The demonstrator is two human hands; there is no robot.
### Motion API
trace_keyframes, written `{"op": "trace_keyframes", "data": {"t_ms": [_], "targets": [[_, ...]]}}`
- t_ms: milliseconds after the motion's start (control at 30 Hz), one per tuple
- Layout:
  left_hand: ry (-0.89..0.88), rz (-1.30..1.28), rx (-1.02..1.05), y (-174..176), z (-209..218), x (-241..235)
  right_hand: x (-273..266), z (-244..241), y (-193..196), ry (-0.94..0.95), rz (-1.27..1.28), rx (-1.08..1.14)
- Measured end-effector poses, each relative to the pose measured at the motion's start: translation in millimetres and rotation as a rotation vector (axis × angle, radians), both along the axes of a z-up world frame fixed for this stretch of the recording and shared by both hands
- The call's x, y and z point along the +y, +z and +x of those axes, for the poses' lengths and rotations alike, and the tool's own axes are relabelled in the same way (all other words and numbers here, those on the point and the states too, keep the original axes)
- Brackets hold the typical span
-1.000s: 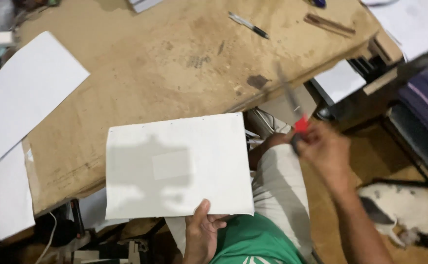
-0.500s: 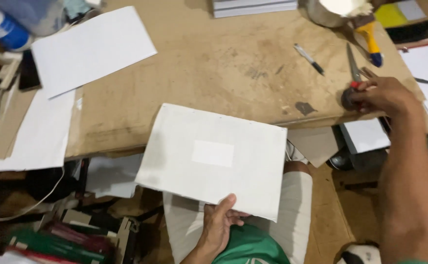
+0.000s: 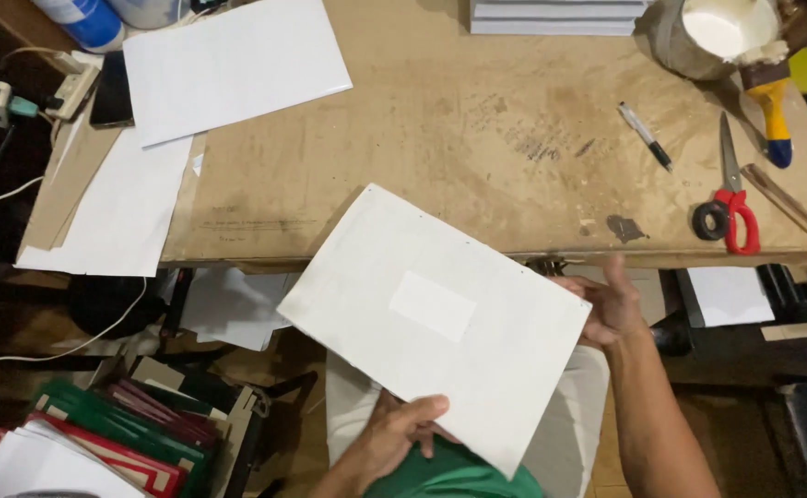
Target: The person organizes a stack of paper, marks a line with a pen, and then trims the edge of the entire stack using scissors.
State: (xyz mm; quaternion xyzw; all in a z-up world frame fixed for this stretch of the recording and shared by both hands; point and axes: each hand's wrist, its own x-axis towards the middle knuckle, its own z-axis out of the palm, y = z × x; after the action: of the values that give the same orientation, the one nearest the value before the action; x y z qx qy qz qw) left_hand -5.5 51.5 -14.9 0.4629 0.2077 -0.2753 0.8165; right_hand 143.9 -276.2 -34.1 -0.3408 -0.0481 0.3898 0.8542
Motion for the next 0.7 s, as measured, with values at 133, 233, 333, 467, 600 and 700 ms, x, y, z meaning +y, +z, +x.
{"op": "trace_keyframes", "data": {"t_ms": [133, 233, 333, 467, 600, 700], "targets": [[-0.342, 0.123, -0.121, 27, 32, 47, 12, 18, -12, 0.172, -0.229, -0.075], [-0.507, 0.168, -0.189, 63, 85, 63, 48, 6, 33, 0.027, -0.550, -0.042], [-0.551, 0.209, -0.251, 56, 142, 74, 63, -17, 49, -0.228, -0.630, -0.099], [-0.789, 0.391, -0.478, 106, 212, 61, 96, -59, 62, -0.717, -0.837, 0.261], [-0.808, 0.612, -0.476, 85, 311, 39, 150, -61, 63, -0.878, -0.569, 0.347], [-1.028, 0.977, -0.671, 108, 370, 17, 189, -41, 80, -0.840, -0.413, 0.394]]}}
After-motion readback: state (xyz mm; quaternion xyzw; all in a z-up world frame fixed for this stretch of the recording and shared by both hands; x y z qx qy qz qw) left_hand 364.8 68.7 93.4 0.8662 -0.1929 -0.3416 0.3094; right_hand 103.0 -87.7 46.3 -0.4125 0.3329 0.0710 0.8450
